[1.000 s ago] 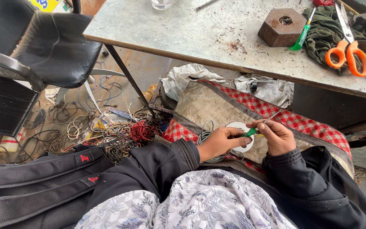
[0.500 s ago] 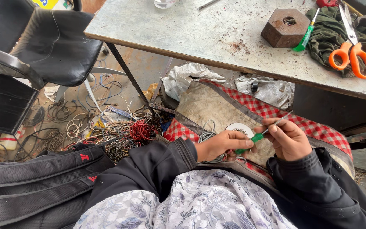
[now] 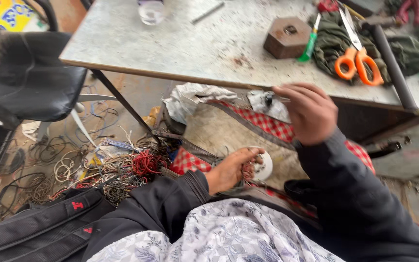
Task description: The person uses a screwdriver to tighten screws on a white circular electrical socket while holding it in their left hand. They adjust wires and reposition the socket multiple times during the process.
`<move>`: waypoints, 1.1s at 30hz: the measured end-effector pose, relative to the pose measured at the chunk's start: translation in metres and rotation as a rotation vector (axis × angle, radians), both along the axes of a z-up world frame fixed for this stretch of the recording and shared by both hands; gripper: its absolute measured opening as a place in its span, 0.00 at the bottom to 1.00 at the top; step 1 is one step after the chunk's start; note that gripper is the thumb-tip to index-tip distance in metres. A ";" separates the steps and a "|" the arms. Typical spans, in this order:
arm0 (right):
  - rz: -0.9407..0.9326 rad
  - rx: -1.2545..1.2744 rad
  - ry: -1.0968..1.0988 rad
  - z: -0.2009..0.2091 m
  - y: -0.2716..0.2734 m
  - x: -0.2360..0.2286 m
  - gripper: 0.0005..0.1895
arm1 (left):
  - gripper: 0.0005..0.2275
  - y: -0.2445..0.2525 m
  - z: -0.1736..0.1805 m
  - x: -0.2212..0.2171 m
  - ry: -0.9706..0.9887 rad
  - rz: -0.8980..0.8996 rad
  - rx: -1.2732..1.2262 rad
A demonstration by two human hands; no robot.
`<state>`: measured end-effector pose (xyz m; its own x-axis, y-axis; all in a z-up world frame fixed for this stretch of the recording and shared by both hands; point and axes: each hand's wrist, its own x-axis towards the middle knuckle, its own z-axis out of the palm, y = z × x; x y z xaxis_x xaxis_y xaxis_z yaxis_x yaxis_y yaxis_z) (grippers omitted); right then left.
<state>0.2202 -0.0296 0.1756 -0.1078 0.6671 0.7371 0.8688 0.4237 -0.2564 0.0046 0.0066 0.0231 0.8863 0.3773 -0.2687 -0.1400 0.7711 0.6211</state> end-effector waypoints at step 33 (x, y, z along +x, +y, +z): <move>-0.680 -0.715 -0.077 -0.022 0.146 0.137 0.35 | 0.17 0.022 0.027 -0.020 0.019 0.326 0.120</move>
